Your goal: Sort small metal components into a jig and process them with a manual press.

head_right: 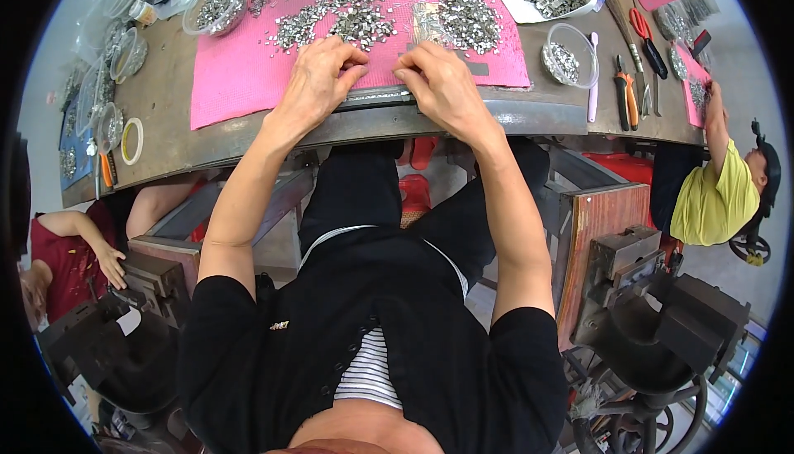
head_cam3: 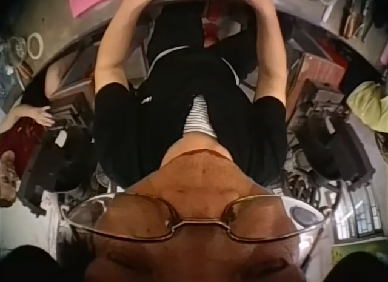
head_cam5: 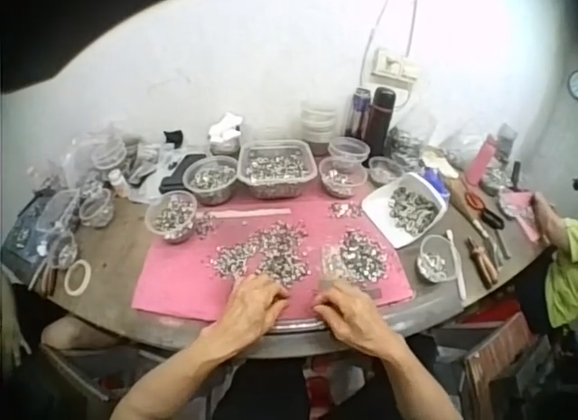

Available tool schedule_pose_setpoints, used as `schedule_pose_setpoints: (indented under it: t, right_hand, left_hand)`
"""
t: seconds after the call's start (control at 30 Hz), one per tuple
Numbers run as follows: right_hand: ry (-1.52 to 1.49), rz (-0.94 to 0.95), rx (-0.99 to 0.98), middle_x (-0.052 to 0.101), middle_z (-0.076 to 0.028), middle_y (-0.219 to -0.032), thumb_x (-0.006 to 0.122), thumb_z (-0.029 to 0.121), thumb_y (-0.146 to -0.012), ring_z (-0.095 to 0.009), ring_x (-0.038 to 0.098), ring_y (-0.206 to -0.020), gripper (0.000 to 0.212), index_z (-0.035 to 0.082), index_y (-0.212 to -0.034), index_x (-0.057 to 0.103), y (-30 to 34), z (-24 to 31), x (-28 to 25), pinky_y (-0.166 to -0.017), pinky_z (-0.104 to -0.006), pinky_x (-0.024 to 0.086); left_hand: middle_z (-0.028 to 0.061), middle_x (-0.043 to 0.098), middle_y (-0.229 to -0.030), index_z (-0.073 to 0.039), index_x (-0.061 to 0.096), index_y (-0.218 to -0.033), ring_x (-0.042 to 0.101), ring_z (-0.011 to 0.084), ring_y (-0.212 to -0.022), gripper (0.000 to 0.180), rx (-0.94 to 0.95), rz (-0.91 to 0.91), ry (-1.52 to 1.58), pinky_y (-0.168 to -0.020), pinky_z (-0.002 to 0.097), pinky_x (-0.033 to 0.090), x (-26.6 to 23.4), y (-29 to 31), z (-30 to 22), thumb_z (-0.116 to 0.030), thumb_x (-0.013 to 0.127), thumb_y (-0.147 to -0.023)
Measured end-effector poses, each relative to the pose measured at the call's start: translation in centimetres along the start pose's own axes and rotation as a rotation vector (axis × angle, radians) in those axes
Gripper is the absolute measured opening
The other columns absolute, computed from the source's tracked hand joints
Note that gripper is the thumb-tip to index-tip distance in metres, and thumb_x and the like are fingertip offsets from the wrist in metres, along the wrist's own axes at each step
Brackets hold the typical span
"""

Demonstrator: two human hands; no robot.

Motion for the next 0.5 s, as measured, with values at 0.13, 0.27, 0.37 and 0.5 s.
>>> schedule_pose_setpoints:
  t: [0.13, 0.27, 0.37, 0.5]
  right_hand:
    - [-0.014, -0.031, -0.025, 0.064, -0.012, -0.090, 0.070, 0.003, -0.088, -0.032, 0.062, -0.087, 0.008, -0.001, -0.092, 0.066, 1.9, 1.1, -0.1, -0.079, -0.0404, 0.049]
    - [0.040, -0.070, -0.075, 0.064, -0.011, -0.091, 0.071, 0.002, -0.087, -0.031, 0.062, -0.088, 0.008, 0.000, -0.092, 0.066, 2.4, 1.6, 0.2, -0.079, -0.0404, 0.049]
    - [0.048, -0.089, -0.070, 0.064, -0.010, -0.092, 0.072, 0.003, -0.086, -0.030, 0.061, -0.088, 0.008, 0.001, -0.091, 0.067, 2.5, 1.6, 0.2, -0.079, -0.0403, 0.048]
    - [0.151, -0.097, -0.102, 0.064, -0.008, -0.091, 0.074, 0.004, -0.084, -0.028, 0.061, -0.087, 0.009, 0.003, -0.091, 0.067, 2.6, 2.3, 0.2, -0.079, -0.0398, 0.047]
  left_hand:
    - [0.0095, 0.065, -0.087, -0.006, 0.072, -0.094, 0.062, 0.0291, -0.089, 0.010, 0.056, -0.011, -0.087, -0.084, 0.0427, 0.045, -0.2, 0.0, -0.9, -0.014, 0.073, -0.088]
    - [0.0095, 0.065, -0.087, -0.006, 0.070, -0.095, 0.061, 0.0286, -0.089, 0.010, 0.054, 0.001, -0.069, -0.084, 0.0421, 0.044, 0.1, 0.0, -0.9, -0.014, 0.072, -0.089]
    - [0.0115, 0.066, -0.089, -0.004, 0.065, -0.092, 0.062, 0.0318, -0.088, 0.008, -0.006, 0.000, 0.061, -0.082, 0.0439, 0.045, 0.0, 0.3, -1.0, -0.007, 0.070, -0.087]
    - [0.0129, 0.065, -0.088, -0.003, 0.061, -0.094, 0.062, 0.0338, -0.084, 0.007, -0.062, -0.023, 0.204, -0.078, 0.0438, 0.046, -0.2, 0.8, -1.2, -0.006, 0.066, -0.090]
Point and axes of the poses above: each hand's wrist, its own y-axis away from the middle knuckle, its own x-axis out of the palm, z = x × y, the point moved 9 cm from there along -y, towards the middle knuckle
